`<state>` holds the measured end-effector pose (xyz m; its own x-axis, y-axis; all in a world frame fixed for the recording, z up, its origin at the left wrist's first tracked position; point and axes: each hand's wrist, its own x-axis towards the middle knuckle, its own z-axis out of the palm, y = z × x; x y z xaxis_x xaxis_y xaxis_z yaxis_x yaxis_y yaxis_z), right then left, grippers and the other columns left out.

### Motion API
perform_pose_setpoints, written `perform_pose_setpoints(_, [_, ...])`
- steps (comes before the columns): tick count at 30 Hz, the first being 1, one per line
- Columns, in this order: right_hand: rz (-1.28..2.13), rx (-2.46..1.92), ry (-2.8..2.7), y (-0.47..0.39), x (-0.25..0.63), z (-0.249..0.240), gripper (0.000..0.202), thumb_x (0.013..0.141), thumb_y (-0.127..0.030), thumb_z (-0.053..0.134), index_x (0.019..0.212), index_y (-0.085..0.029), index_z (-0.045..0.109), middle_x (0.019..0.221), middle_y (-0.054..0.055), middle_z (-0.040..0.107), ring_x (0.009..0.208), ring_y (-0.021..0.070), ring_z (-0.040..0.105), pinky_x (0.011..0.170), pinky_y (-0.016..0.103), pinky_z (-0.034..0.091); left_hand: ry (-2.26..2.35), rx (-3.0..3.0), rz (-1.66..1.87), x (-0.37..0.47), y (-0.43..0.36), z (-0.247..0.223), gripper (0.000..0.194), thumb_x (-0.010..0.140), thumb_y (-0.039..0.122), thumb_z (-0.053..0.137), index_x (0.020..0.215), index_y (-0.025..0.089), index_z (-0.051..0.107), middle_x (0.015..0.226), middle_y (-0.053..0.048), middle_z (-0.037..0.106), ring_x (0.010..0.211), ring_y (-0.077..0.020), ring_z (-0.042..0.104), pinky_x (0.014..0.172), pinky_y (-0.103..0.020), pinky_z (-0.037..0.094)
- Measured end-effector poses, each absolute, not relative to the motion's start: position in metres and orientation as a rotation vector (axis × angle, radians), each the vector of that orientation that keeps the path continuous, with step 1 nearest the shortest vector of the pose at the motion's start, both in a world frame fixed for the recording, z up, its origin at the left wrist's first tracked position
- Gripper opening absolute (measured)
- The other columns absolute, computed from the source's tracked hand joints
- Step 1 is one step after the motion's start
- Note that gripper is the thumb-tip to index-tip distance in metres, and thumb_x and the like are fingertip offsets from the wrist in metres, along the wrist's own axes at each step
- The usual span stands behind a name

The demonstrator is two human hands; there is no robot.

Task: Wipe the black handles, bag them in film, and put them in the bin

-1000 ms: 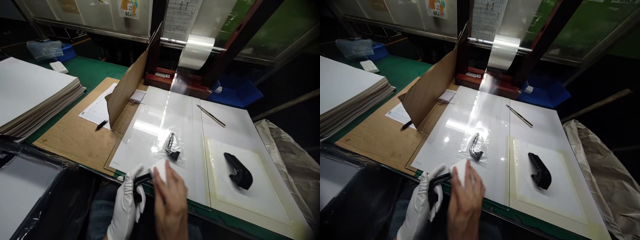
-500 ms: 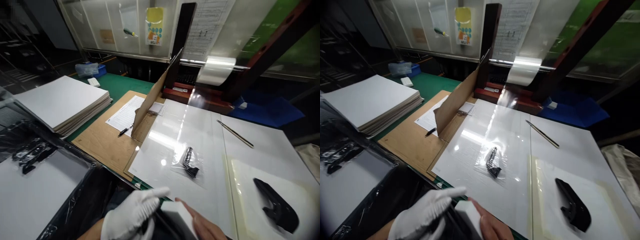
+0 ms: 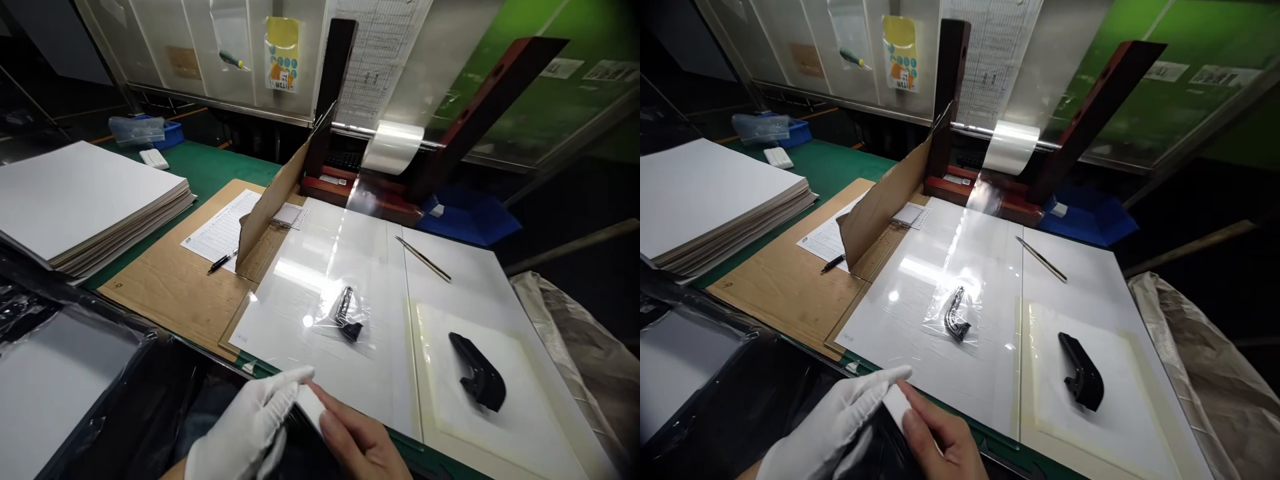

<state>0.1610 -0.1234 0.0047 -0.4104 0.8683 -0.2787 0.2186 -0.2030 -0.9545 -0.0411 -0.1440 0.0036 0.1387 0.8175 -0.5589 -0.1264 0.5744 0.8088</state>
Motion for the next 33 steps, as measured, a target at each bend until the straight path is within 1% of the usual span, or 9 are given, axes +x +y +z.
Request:
perform_pose_setpoints(3, [1.675,-1.336,-1.453,-0.123,0.157,0.002,0.048,0.091,-0.058,0.061,0.125,-0.026,0.069,0.127,0.006,0.069,0.124,0.0290,0.062,0.106,0.046,0.049,1.306,0.519,0.863,-0.029,-0.143,0.008,0.091,0.083,0.077,0.052,0.141,0.008,0.050,0.037,0.010,0.039,0.030,-0.0075,0.024,0.031,-0.017,0.020])
perform_pose_setpoints(6, [1.347,-1.466,-1.179,-0.136,0.135,-0.014,0.048,0.092,-0.054,0.062,0.131,-0.026,0.064,0.138,0.006,0.062,0.134,0.0285,0.054,0.111,0.045,0.045,1.375,0.363,1.080,-0.014,-0.140,0.012,0.094,0.074,0.082,0.058,0.135,0.011,0.051,0.043,0.012,0.039,0.029,-0.0057,0.020,0.028,-0.017,0.020])
perform_pose_setpoints(10, [1.048,-1.409,-1.323,-0.147,0.118,-0.035,0.037,0.095,-0.046,0.059,0.130,-0.035,0.065,0.153,0.002,0.048,0.143,0.0282,0.042,0.118,0.052,0.035,1.309,0.168,1.154,-0.003,-0.141,-0.001,0.075,0.069,0.077,0.069,0.109,0.014,0.059,0.042,0.012,0.040,0.029,-0.0050,0.023,0.028,-0.016,0.025])
perform_pose_setpoints(13, [0.876,-1.354,-1.631,-0.136,0.135,-0.038,0.041,0.098,-0.031,0.057,0.138,-0.038,0.057,0.153,0.004,0.048,0.141,0.0267,0.045,0.110,0.051,0.047,1.133,0.142,0.975,-0.003,-0.144,-0.016,0.056,0.078,0.071,0.064,0.084,0.015,0.061,0.041,0.007,0.046,0.026,-0.0056,0.030,0.029,-0.017,0.027])
perform_pose_setpoints(16, [0.479,-1.116,-2.025,-0.123,0.157,-0.034,0.051,0.095,-0.012,0.054,0.141,-0.035,0.055,0.152,0.007,0.049,0.137,0.0267,0.049,0.099,0.047,0.056,1.022,0.150,0.849,-0.002,-0.147,-0.025,0.055,0.087,0.068,0.056,0.071,0.017,0.062,0.038,0.003,0.046,0.026,-0.0079,0.036,0.027,-0.019,0.024])
perform_pose_setpoints(22, [0.302,-1.114,-2.208,-0.120,0.163,-0.029,0.049,0.094,-0.008,0.053,0.138,-0.027,0.057,0.148,0.012,0.051,0.130,0.0277,0.051,0.091,0.046,0.057,0.948,0.177,0.843,-0.001,-0.153,-0.026,0.041,0.098,0.053,0.053,0.090,0.015,0.063,0.043,0.010,0.044,0.027,-0.0050,0.031,0.030,-0.017,0.030])
perform_pose_setpoints(28, [0.368,-1.188,-2.204,-0.120,0.161,-0.028,0.049,0.093,-0.009,0.054,0.139,-0.027,0.056,0.147,0.011,0.051,0.128,0.0279,0.050,0.090,0.047,0.057,0.967,0.183,0.818,-0.001,-0.153,-0.027,0.048,0.089,0.063,0.057,0.093,0.016,0.065,0.030,0.010,0.035,0.022,-0.0063,0.021,0.025,-0.016,0.023])
perform_pose_setpoints(31, [0.381,-1.067,-2.234,-0.118,0.163,-0.025,0.049,0.092,-0.006,0.052,0.135,-0.027,0.058,0.149,0.010,0.050,0.126,0.0270,0.051,0.090,0.046,0.057,1.025,0.223,0.803,-0.002,-0.154,-0.033,0.043,0.085,0.058,0.065,0.094,0.016,0.068,0.029,0.010,0.035,0.022,-0.0085,0.030,0.026,-0.017,0.027])
perform_pose_setpoints(33, [0.448,-1.153,-2.212,-0.117,0.165,-0.022,0.048,0.094,-0.010,0.054,0.138,-0.028,0.056,0.146,0.009,0.054,0.122,0.0244,0.053,0.088,0.042,0.059,1.129,0.317,0.832,-0.008,-0.158,-0.039,0.037,0.081,0.051,0.071,0.099,0.018,0.071,0.033,0.006,0.046,0.030,-0.0136,0.048,0.029,-0.018,0.036])
